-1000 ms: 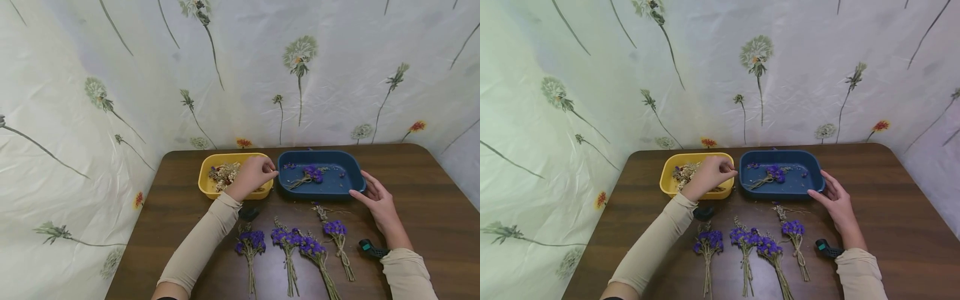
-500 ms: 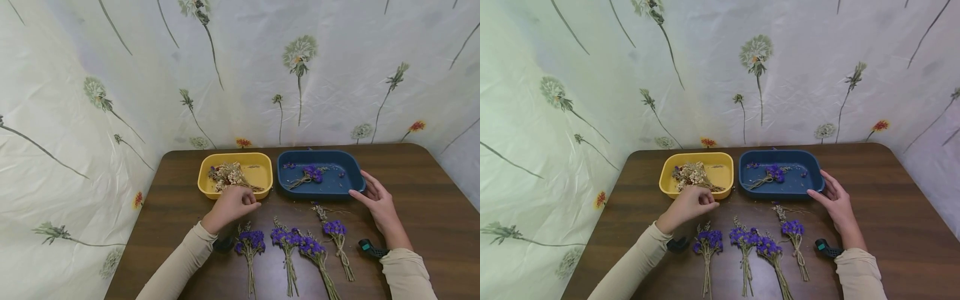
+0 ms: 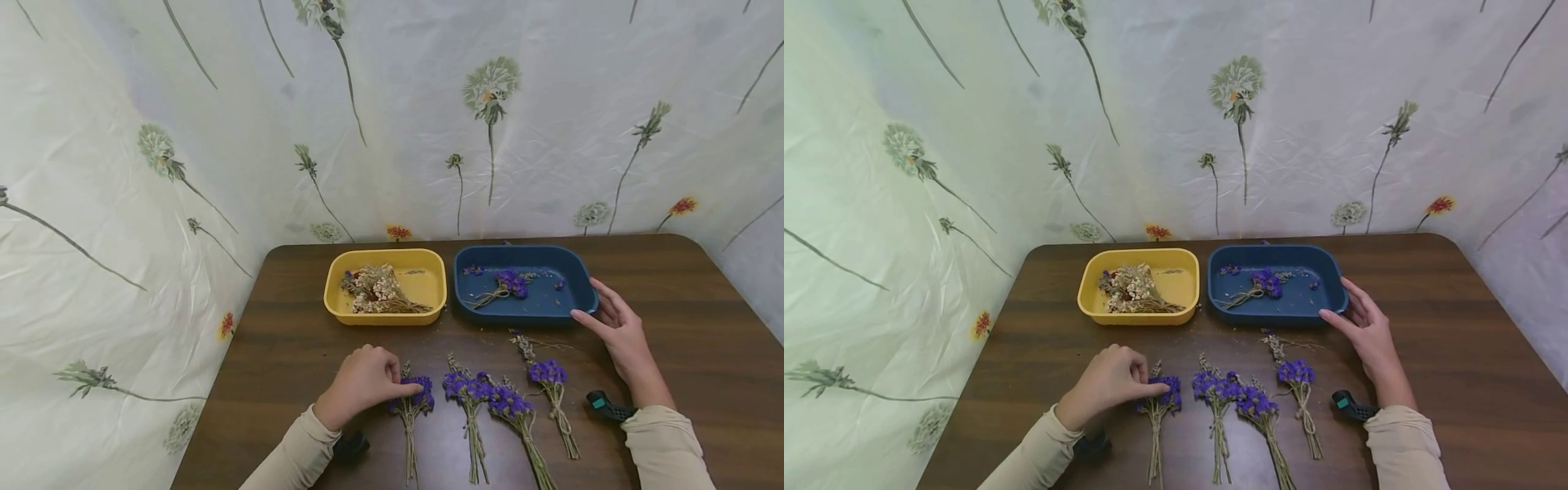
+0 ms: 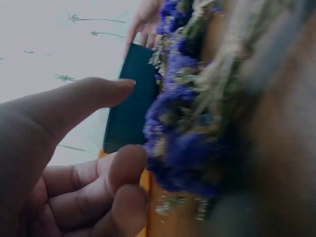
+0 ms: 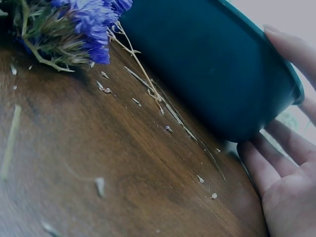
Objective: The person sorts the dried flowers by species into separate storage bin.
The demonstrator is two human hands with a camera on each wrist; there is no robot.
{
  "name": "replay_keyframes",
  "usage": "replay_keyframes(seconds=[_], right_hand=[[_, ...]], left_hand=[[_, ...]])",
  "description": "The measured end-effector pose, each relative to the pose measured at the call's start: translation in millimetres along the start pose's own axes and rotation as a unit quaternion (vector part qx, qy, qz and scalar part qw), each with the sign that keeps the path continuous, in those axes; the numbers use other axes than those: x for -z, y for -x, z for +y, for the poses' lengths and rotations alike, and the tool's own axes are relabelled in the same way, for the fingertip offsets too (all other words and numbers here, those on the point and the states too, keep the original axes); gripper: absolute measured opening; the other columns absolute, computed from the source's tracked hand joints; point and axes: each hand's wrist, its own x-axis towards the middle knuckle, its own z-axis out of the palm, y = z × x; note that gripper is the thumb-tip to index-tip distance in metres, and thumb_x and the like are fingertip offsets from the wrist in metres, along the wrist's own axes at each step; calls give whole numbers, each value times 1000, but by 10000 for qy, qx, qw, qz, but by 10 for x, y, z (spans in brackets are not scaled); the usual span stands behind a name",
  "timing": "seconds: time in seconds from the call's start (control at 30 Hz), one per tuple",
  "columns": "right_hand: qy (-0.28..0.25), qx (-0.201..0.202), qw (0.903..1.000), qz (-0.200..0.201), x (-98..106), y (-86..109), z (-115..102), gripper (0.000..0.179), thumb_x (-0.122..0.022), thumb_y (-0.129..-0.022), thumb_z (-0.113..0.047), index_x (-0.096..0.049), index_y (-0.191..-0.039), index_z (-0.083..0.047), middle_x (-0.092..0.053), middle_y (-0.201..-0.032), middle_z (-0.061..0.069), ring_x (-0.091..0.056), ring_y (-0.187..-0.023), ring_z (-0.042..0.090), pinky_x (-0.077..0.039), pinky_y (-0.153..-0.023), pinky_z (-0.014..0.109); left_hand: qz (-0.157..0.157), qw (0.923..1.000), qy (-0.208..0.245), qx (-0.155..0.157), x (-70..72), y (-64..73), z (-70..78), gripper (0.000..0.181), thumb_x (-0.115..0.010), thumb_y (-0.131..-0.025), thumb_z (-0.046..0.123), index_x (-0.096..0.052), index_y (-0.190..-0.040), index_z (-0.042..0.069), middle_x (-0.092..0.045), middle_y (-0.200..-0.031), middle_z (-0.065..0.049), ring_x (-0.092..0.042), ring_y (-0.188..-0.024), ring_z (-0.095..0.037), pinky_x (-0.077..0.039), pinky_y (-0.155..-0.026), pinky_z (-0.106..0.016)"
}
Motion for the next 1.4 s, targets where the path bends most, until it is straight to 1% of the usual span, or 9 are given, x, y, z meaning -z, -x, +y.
replay_keyframes(seconds=[0.13,0.27,0.4,0.53,0.73,0.9,1.03,1.17,1.4], right_hand=[[-50,1,10000,-3,1,-3,3,76,-70,-98,-6,-35,-163,-25,-32,-169,-1,-49,-130,-8,-45,-88,1],[-114,21,9999,24,-2,-4,5,76,-70,-97,-6,-35,-163,-24,-34,-169,0,-51,-127,-8,-45,-88,1],[-64,-10,10000,33,-5,-1,-8,76,-71,-98,-7,-35,-163,-25,-33,-169,0,-50,-130,-7,-45,-88,1],[141,-66,9999,37,-10,-1,-25,76,-70,-98,-10,-34,-163,-27,-32,-169,0,-47,-133,-6,-44,-88,1],[235,-99,9997,61,-17,-5,-35,75,-71,-99,-11,-35,-163,-27,-35,-168,0,-49,-126,-8,-44,-89,0],[256,-130,9996,74,-17,-5,-29,75,-71,-99,-12,-34,-163,-28,-35,-168,0,-49,-127,-8,-44,-89,1],[159,-90,9998,66,-11,-9,-24,75,-70,-99,-10,-35,-163,-27,-35,-168,0,-49,-127,-7,-44,-89,1],[41,-35,10000,22,2,-3,-14,76,-70,-98,-8,-34,-163,-26,-35,-168,-1,-49,-129,-7,-44,-88,1],[313,-100,9995,11,9,0,-3,76,-69,-100,-11,-32,-164,-28,-30,-170,0,-43,-140,-2,-42,-88,0]], left_hand=[[50,9986,-508,153,-94,79,-2,58,-80,-72,75,-54,-51,26,-40,-47,17,-40,-45,-4,-32,-44,-22],[135,9968,-760,197,-163,106,-11,53,-81,-69,76,-63,-63,26,-47,-52,18,-43,-48,-3,-36,-45,-23],[221,9976,-633,194,-189,96,-46,45,-86,-70,67,-73,-79,24,-58,-61,19,-49,-54,0,-41,-49,-22],[297,9981,-512,177,-184,72,-83,35,-89,-74,54,-75,-87,24,-66,-71,15,-54,-60,0,-44,-53,-23],[453,9985,-271,136,-158,44,-120,29,-87,-80,38,-78,-103,22,-73,-86,9,-61,-69,-2,-48,-59,-22],[532,9984,8,173,-96,49,-160,28,-87,-82,36,-74,-99,19,-72,-88,6,-60,-71,-2,-51,-64,-22],[163,9987,449,189,-22,67,-190,31,-92,-77,38,-73,-92,18,-71,-85,5,-59,-70,-2,-51,-66,-22],[-303,9956,881,120,1,63,-216,26,-92,-77,26,-74,-91,13,-72,-83,1,-60,-68,-2,-52,-66,-20],[-639,9897,1277,22,-43,39,-255,13,-85,-82,10,-73,-87,10,-72,-77,2,-60,-63,0,-52,-62,-19]])
